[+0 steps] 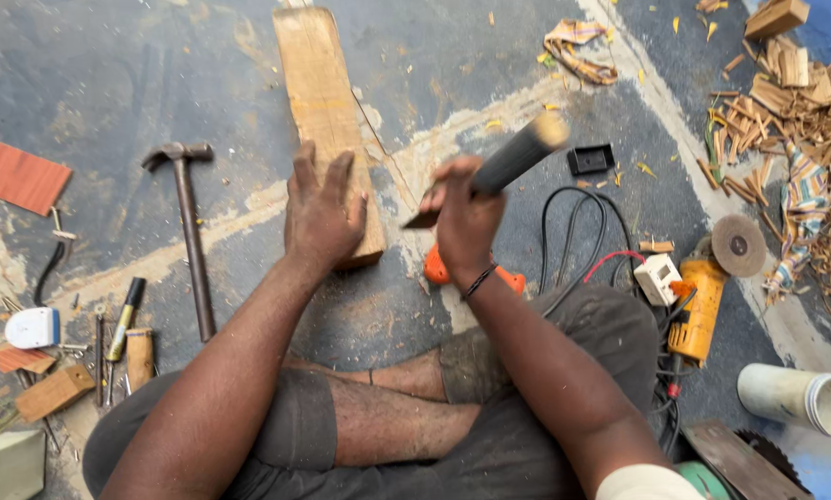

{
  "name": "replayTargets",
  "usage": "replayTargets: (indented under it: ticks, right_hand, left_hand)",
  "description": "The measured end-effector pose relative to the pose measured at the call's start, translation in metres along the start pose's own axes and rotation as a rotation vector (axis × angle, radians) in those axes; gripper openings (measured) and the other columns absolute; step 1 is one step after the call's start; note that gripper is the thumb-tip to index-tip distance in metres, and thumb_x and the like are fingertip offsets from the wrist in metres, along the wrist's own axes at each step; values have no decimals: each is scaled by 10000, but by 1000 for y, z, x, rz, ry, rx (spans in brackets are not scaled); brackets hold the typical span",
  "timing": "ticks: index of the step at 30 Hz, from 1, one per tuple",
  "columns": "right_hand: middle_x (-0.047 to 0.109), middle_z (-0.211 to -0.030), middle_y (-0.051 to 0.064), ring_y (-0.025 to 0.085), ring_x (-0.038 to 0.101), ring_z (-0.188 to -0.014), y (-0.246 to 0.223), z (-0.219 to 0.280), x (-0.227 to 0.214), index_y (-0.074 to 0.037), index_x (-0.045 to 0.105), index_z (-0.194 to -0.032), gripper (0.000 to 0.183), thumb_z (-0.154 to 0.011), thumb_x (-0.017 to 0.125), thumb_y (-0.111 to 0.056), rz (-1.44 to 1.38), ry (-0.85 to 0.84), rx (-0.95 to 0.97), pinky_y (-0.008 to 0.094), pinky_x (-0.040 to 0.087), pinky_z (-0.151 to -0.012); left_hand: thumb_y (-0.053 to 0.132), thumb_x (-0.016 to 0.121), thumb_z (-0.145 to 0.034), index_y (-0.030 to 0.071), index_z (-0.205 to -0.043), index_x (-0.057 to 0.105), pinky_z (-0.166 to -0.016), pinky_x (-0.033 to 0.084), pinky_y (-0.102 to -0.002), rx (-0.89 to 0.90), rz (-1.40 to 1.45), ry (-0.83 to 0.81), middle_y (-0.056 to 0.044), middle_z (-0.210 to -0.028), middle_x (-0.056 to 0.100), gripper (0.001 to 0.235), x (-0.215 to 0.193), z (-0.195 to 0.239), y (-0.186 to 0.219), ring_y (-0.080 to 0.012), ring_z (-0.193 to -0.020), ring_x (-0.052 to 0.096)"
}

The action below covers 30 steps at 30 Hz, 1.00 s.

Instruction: The person sits on a tiled floor and uses an orange power drill to bore holes into a rectangular wooden block. They then switch to a chisel and hammer to carve and shape the wood, removing chips and refining the surface.

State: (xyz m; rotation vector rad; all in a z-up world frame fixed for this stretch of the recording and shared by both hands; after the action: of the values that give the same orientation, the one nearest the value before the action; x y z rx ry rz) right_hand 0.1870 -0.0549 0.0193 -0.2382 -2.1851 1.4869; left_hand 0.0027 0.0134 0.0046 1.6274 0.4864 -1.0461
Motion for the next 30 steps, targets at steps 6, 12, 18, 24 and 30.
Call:
replayTargets:
  ticks: [6, 12, 18, 24, 30]
  right_hand:
    - [662, -739, 50, 113, 652, -628, 29, 15, 11, -4, 622, -1020, 298, -1071, 602, -297, 113, -18, 114, 284, 565, -604]
    - [629, -743, 49, 106, 630, -615, 30, 27, 27, 10, 609, -965, 320, -1087, 612, -286, 75, 32, 236, 292, 571, -584]
    - [622, -796, 30, 94, 636, -663, 10, 18, 28, -41, 630, -1021, 256, -1096, 588, -282, 17, -13, 63, 282, 580, -628]
    - [664, -798, 35, 93, 638, -624, 7, -8, -1, -76, 635, -993, 230, -1073, 590, -286, -35, 110, 84, 303, 597, -596]
    - [640, -687, 17, 107, 630, -605, 30, 18, 13, -74, 642, -976, 297, -1091, 577, -340, 116, 55, 169, 273, 539, -588]
  left_hand:
    - [255, 691, -930, 125, -1534, 400, -1084, 408, -630, 7, -65, -9, -257, -1524, 146, 682, -3, -2, 5, -502, -1418, 277]
    - [267, 685, -952, 150, -1554, 407, -1085, 443, -614, 31, -70, 4, -246, -1527, 165, 674, 1, -1, -2, -487, -1421, 304]
    - [244, 708, -932, 140, -1543, 407, -1087, 439, -625, 10, -72, -8, -255, -1533, 161, 689, 4, -3, -1, -487, -1408, 322]
    - [252, 720, -921, 121, -1529, 413, -1087, 437, -626, 58, -76, 33, -251, -1520, 167, 694, 2, -2, -4, -497, -1413, 330]
    - [256, 707, -930, 125, -1527, 407, -1061, 440, -632, 31, -94, 10, -262, -1516, 162, 681, -1, -2, -1, -507, -1388, 335]
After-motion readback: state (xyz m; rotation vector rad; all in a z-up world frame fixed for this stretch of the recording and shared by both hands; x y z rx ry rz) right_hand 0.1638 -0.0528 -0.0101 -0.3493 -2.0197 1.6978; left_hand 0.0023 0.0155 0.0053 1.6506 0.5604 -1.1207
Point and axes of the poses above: each hand's wrist, its own z-axis away from the middle knuckle, its own x-axis out of the palm, y = z × x, the point moved 1 cm from there along -z, towards the middle knuckle
